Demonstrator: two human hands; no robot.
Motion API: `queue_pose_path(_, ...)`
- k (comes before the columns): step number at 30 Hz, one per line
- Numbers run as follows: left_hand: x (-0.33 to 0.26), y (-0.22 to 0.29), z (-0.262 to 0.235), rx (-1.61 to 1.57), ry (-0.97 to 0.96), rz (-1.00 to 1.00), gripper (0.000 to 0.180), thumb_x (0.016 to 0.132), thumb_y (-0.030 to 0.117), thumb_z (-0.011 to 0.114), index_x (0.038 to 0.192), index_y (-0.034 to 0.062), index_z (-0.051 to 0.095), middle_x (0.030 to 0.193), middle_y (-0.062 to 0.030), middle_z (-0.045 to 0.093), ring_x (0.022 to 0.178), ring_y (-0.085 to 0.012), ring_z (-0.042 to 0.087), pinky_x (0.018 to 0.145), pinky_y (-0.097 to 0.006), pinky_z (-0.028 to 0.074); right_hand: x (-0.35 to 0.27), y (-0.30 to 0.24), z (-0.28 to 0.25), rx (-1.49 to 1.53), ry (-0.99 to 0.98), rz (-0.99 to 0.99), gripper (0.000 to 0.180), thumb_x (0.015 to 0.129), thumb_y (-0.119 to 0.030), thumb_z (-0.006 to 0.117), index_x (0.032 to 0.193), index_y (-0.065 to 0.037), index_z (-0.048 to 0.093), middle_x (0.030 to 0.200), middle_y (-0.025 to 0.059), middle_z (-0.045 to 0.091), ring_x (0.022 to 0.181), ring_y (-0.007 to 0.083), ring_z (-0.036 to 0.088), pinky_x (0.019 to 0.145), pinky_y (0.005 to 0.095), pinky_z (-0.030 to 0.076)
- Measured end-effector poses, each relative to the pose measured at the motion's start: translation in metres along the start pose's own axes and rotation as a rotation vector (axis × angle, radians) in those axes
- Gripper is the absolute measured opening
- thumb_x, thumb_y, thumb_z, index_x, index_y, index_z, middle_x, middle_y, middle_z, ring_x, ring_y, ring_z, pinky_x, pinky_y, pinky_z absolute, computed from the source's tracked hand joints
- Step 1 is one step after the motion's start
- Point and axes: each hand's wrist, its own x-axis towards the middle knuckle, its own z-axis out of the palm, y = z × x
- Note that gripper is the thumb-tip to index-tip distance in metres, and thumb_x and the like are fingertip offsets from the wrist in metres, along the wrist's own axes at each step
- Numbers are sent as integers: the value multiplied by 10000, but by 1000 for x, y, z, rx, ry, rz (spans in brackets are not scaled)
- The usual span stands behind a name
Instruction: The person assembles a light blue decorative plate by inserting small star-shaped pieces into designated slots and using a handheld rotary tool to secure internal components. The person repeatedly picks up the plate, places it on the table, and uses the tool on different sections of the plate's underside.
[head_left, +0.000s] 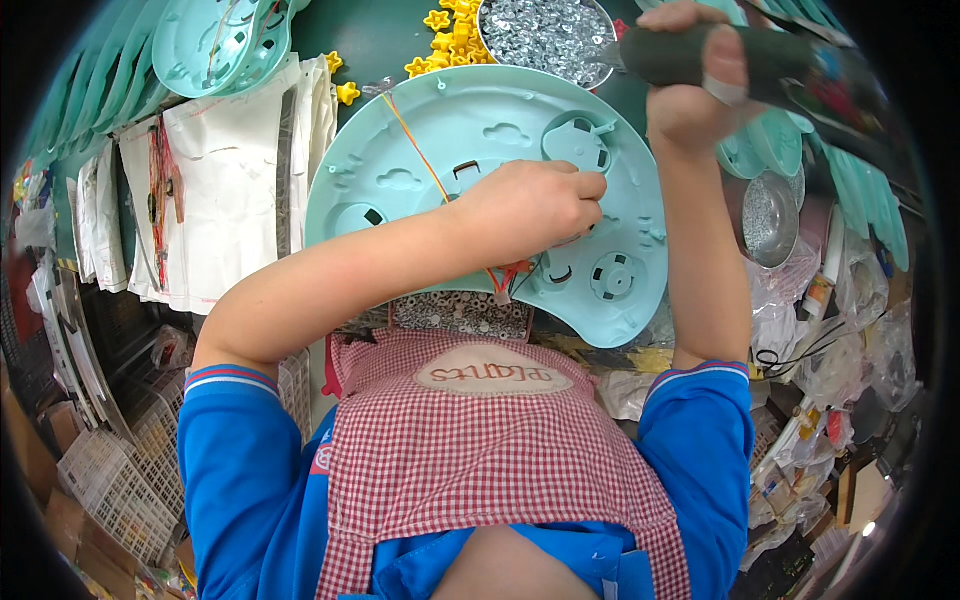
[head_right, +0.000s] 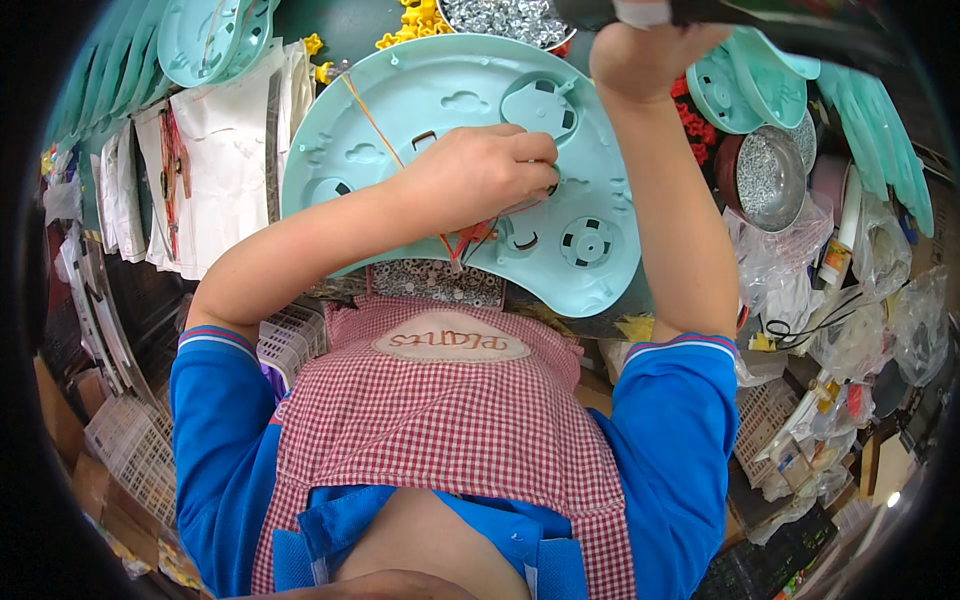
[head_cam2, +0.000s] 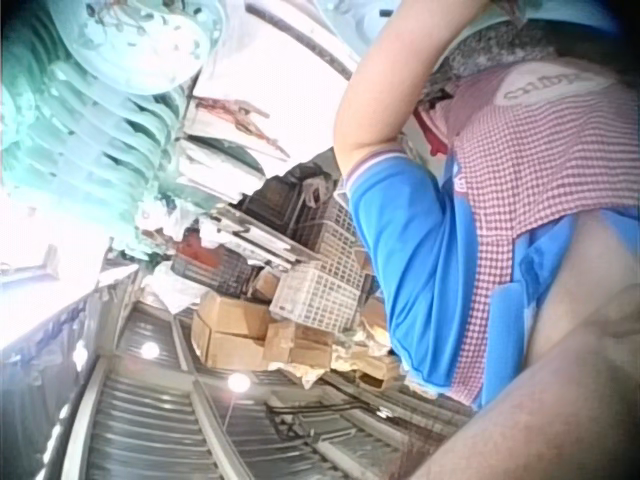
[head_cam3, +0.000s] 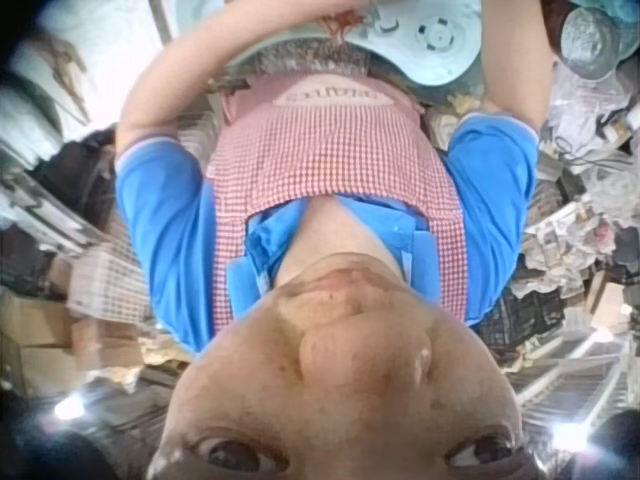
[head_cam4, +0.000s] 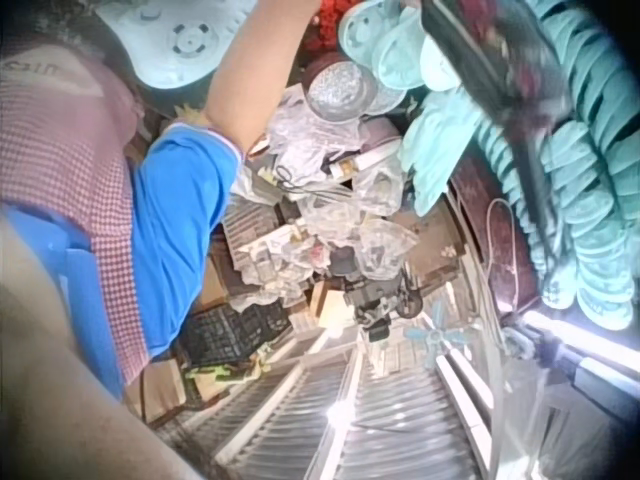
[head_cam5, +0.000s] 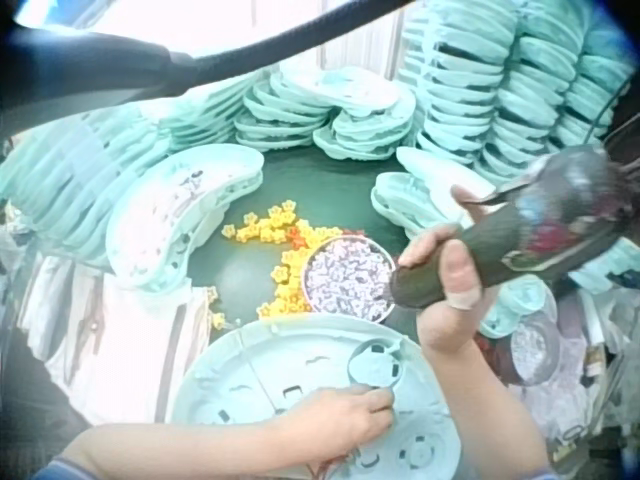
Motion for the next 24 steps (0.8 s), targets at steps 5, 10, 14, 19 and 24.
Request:
queue_pose_path(5,-2,3,2,7,70,-140,138,760,158,709,876,106,654,924,17,598,861,-202,601,720,-335,532,-14,-28,-46,197,-69,-52,692,859,-515,484,1355,-37,417,859,156,610,769,303,569,789,516,477)
queue_pose_path(10,4,-8,8,-160,116,-91,152,729,164,754,843,117,667,893,8,619,868,-216,589,761,-359,501,-55,-81,-51,142,-98,-46,717,870,-516,535,1397,-46,408,850,113,603,761,255,542,763,457,452)
queue_pose_path(14,4,-14,-3,-179,107,-102,200,726,170,776,909,108,725,900,-10,644,872,-226,594,753,-366,490,-73,-95,-48,156,-134,-7,760,862,-526,586,1423,-51,394,854,89,577,782,227,522,776,437,443)
queue_pose_path(19,16,-2,-11,-160,206,-45,188,737,202,779,875,89,722,787,-16,639,809,-220,591,727,-355,463,-80,-105,-39,212,-173,43,819,837,-547,629,1441,-58,368,871,77,563,806,217,518,777,422,444)
queue_pose_path(24,5,-2,-11,-14,139,-8,147,742,210,774,824,115,697,760,15,622,774,-198,576,702,-338,425,-82,-108,-37,219,-186,61,836,828,-559,638,1441,-59,366,872,71,562,810,214,522,766,414,448)
